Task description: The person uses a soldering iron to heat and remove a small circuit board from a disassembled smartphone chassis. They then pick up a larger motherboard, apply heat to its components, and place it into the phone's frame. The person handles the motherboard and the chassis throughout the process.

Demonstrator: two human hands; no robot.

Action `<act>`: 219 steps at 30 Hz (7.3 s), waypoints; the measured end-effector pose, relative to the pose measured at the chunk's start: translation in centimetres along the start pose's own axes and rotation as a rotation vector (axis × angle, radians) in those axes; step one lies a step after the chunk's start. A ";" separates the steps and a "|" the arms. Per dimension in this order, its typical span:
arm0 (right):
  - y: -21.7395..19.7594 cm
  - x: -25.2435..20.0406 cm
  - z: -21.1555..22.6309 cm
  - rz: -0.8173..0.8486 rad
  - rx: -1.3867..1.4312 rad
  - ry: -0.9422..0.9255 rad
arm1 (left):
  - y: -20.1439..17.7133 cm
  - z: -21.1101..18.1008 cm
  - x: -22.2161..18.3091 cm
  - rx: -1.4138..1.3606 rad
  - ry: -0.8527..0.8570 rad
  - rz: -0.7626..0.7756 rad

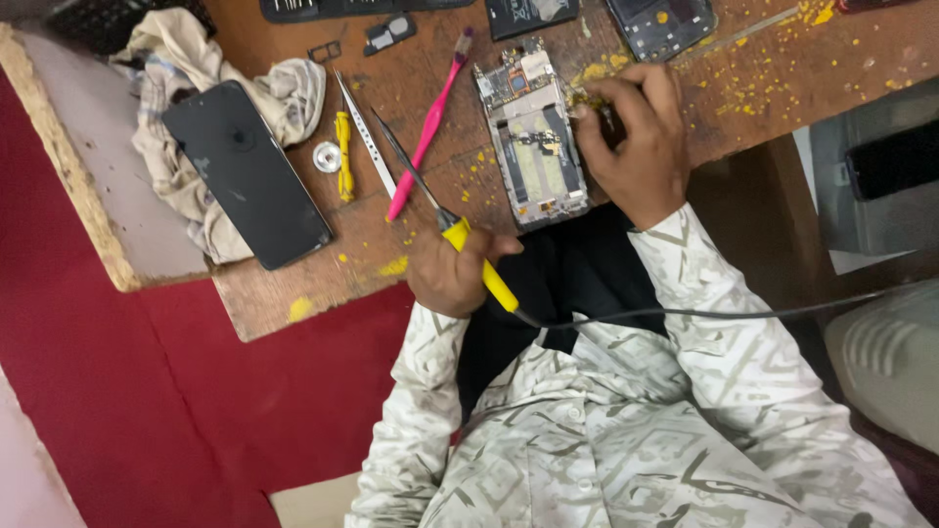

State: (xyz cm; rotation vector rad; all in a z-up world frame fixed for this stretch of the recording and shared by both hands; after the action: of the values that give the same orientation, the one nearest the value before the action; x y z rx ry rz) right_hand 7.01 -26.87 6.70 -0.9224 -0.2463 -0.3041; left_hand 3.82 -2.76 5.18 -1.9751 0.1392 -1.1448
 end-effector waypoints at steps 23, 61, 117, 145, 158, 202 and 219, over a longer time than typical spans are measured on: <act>-0.3 3.3 -4.9 0.257 0.754 -0.040 | 2.3 1.3 -0.6 0.191 -0.264 0.199; -1.0 1.6 -1.3 0.189 0.173 -0.074 | -0.4 -0.6 2.3 0.069 0.036 0.055; -3.0 0.9 -3.2 -0.123 0.577 -0.007 | 14.3 -5.5 36.8 -0.495 0.155 0.272; -2.8 1.5 -2.7 -0.094 0.469 0.048 | 19.7 -4.3 36.3 -0.506 0.094 -0.069; -1.3 0.8 -4.2 -0.070 0.415 0.001 | -8.5 -8.8 16.4 -0.183 0.204 -0.095; 0.2 0.7 0.2 0.437 -0.117 -0.164 | -2.1 -0.2 5.2 -0.420 -0.241 0.075; 0.2 0.7 -0.1 0.382 -0.007 -0.231 | -2.0 -0.2 5.8 -0.441 -0.273 0.141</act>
State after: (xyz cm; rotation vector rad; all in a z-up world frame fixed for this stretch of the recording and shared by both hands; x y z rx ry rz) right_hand 7.74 -26.95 6.66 -0.9903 -0.2749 0.1553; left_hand 6.45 -4.24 10.50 -2.4439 0.4091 -0.7881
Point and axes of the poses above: each hand's wrist, its own x-axis towards the middle knuckle, its own y-axis out of the palm, z = x × y, the point moved 7 cm from there along x, towards the middle knuckle, and after that the axes turned 6 degrees about z, right-handed, at the moved point
